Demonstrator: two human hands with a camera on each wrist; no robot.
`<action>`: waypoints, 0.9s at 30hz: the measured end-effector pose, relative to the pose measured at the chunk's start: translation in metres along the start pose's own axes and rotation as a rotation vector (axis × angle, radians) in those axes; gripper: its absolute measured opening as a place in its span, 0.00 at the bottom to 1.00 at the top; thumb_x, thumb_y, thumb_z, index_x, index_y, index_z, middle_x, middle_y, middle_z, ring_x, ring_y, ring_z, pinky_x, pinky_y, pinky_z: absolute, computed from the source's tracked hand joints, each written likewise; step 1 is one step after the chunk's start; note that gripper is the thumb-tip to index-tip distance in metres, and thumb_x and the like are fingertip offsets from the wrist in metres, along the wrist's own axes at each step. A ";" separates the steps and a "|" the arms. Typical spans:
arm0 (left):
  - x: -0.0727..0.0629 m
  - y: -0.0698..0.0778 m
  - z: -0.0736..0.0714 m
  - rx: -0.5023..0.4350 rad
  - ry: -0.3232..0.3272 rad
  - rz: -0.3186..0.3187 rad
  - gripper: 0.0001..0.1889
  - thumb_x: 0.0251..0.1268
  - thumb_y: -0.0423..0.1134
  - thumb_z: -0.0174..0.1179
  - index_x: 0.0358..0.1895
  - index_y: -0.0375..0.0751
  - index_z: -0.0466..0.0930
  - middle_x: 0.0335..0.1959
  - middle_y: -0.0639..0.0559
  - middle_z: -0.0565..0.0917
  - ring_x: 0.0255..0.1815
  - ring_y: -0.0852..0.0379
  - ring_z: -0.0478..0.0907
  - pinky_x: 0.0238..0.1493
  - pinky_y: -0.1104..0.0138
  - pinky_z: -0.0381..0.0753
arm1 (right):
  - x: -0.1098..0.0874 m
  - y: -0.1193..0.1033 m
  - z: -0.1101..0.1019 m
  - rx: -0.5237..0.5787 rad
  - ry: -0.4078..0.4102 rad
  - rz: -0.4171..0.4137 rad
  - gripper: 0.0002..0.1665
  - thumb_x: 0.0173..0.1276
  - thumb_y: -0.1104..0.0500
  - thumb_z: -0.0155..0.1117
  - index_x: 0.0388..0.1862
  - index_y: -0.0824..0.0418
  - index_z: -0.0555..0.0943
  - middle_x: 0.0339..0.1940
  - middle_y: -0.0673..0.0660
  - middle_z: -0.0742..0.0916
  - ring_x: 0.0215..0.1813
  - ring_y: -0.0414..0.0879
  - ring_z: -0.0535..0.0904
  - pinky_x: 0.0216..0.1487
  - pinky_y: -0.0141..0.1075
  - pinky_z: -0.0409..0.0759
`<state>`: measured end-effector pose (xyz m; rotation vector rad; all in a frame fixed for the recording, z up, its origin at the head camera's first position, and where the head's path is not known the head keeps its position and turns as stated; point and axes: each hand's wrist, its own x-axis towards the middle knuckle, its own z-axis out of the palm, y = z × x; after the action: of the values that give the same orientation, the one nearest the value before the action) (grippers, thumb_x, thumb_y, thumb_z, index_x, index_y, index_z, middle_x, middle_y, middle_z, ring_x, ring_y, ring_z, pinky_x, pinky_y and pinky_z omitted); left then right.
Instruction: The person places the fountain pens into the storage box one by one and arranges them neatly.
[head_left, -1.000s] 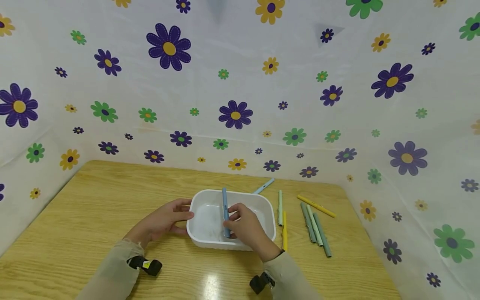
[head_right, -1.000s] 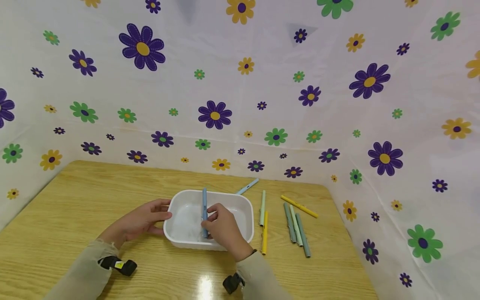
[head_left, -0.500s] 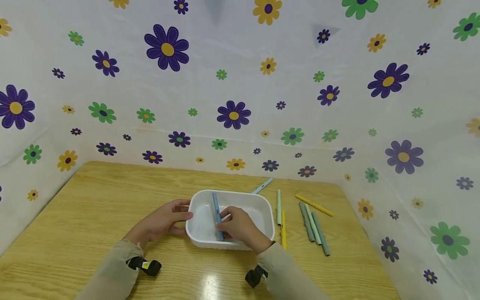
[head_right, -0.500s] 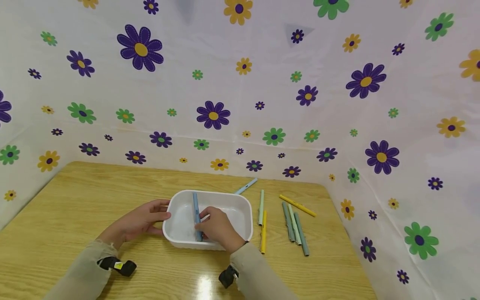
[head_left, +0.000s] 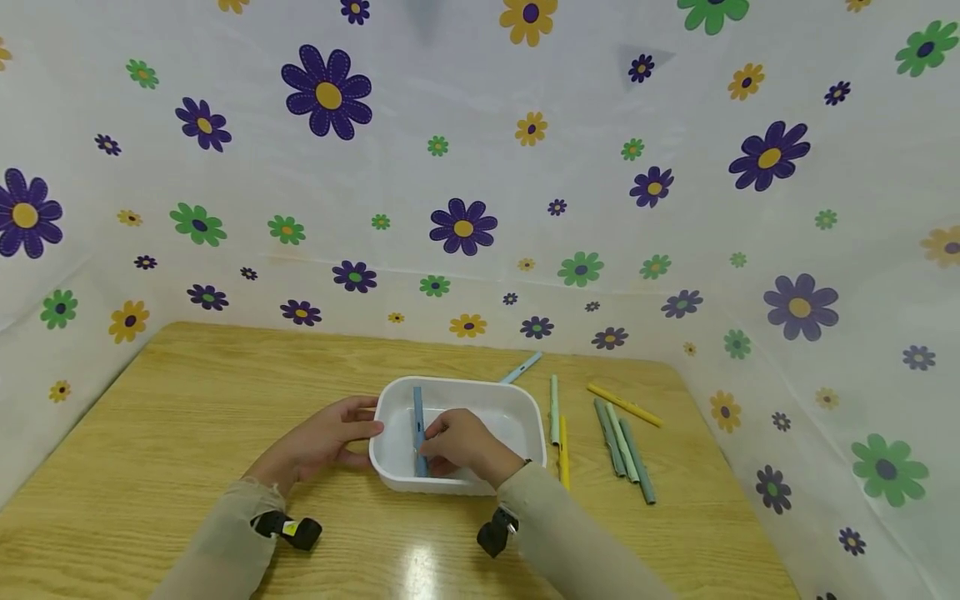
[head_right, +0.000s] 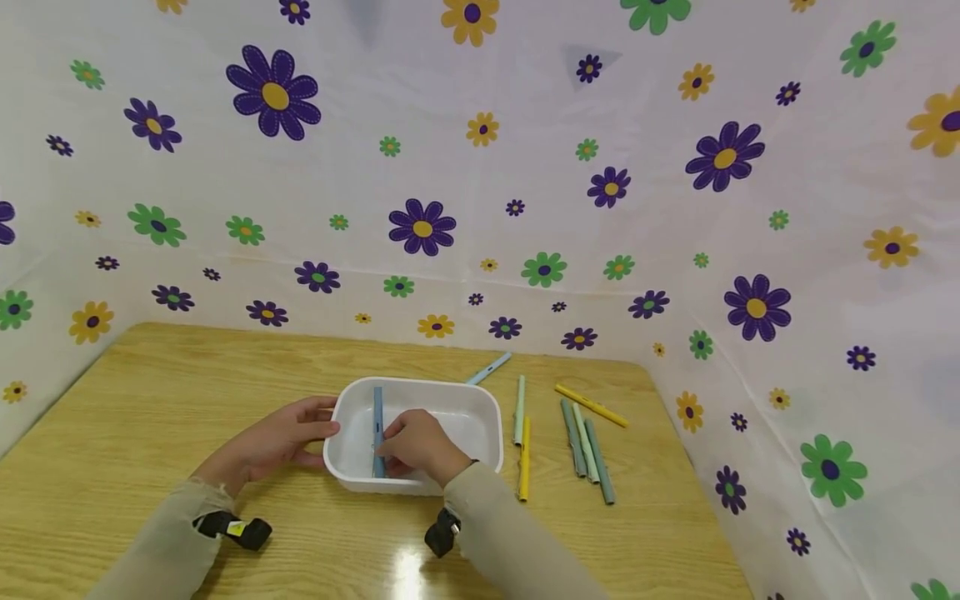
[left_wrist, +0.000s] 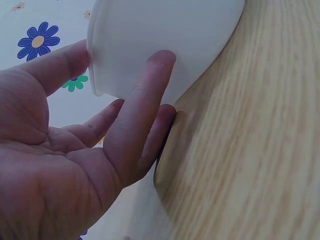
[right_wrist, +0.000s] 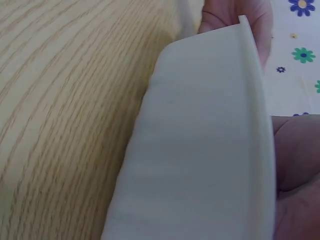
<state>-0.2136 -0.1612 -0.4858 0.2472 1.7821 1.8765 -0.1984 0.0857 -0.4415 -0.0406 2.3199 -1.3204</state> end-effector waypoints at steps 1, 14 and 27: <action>0.000 0.000 0.000 0.001 0.001 0.000 0.38 0.76 0.41 0.63 0.80 0.31 0.54 0.72 0.26 0.66 0.55 0.43 0.84 0.52 0.49 0.89 | 0.001 -0.001 0.002 -0.018 0.000 -0.002 0.05 0.68 0.67 0.71 0.36 0.67 0.82 0.26 0.58 0.86 0.26 0.45 0.85 0.30 0.37 0.90; 0.001 -0.002 -0.002 -0.016 -0.011 -0.003 0.38 0.77 0.41 0.62 0.80 0.31 0.52 0.71 0.27 0.66 0.56 0.43 0.84 0.53 0.50 0.89 | 0.004 -0.004 0.011 -0.330 0.007 -0.028 0.12 0.63 0.58 0.78 0.29 0.59 0.81 0.19 0.50 0.82 0.23 0.39 0.76 0.24 0.28 0.71; 0.000 0.000 0.000 -0.004 -0.001 -0.012 0.39 0.76 0.42 0.63 0.80 0.31 0.53 0.72 0.26 0.66 0.58 0.43 0.83 0.53 0.50 0.88 | 0.008 -0.008 0.011 -0.305 -0.005 0.009 0.14 0.65 0.57 0.76 0.29 0.60 0.79 0.21 0.53 0.85 0.22 0.42 0.81 0.22 0.31 0.77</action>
<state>-0.2142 -0.1613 -0.4858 0.2352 1.7748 1.8713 -0.2024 0.0705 -0.4427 -0.1310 2.4928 -0.9502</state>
